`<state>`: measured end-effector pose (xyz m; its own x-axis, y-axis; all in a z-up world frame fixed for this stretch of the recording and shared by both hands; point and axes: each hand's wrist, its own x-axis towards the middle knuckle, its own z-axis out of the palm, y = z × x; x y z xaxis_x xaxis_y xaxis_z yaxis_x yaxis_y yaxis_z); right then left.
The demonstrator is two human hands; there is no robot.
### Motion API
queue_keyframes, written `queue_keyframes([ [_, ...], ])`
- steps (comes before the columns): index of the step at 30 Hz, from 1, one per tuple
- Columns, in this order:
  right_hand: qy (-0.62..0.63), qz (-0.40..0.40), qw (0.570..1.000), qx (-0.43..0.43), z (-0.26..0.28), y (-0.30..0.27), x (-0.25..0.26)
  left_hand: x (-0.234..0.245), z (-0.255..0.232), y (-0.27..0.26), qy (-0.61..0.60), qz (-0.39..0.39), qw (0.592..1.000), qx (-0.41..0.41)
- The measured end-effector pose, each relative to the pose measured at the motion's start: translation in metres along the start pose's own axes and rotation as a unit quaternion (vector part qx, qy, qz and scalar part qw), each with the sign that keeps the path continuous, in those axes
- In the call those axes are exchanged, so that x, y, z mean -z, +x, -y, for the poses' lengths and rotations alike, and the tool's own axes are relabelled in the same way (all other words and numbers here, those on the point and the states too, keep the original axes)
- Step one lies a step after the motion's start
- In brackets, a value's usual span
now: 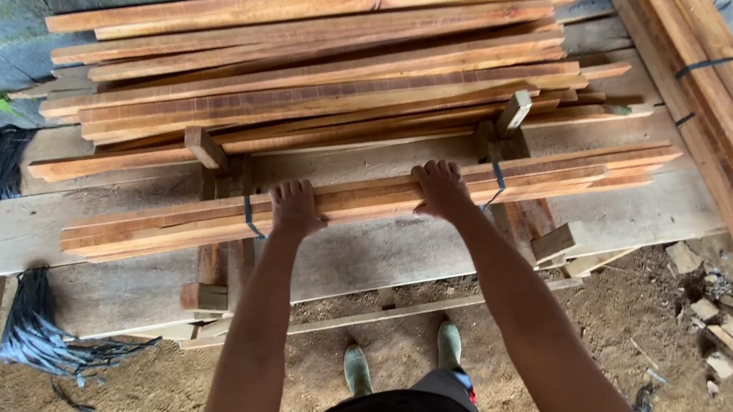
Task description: Bundling several thin pieces of wood together using plastic ties and securing them.
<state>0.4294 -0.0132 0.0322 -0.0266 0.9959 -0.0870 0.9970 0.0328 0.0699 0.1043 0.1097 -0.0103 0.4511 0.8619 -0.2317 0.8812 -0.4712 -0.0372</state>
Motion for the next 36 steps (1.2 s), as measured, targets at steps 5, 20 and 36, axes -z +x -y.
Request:
queue_keyframes([
  [5,0.021,-0.002,1.000,0.015,-0.007,0.003,-0.007,0.002,-0.081,0.016,0.018,-0.021,0.999,-0.016],
  [20,0.092,0.034,0.976,0.193,-0.081,-0.019,0.022,-0.002,-0.155,0.026,-0.039,-0.170,0.983,-0.058],
  [36,-0.022,0.060,0.997,0.039,-0.357,-0.100,-0.047,0.020,-0.167,0.014,-0.030,-0.097,0.995,0.012],
])
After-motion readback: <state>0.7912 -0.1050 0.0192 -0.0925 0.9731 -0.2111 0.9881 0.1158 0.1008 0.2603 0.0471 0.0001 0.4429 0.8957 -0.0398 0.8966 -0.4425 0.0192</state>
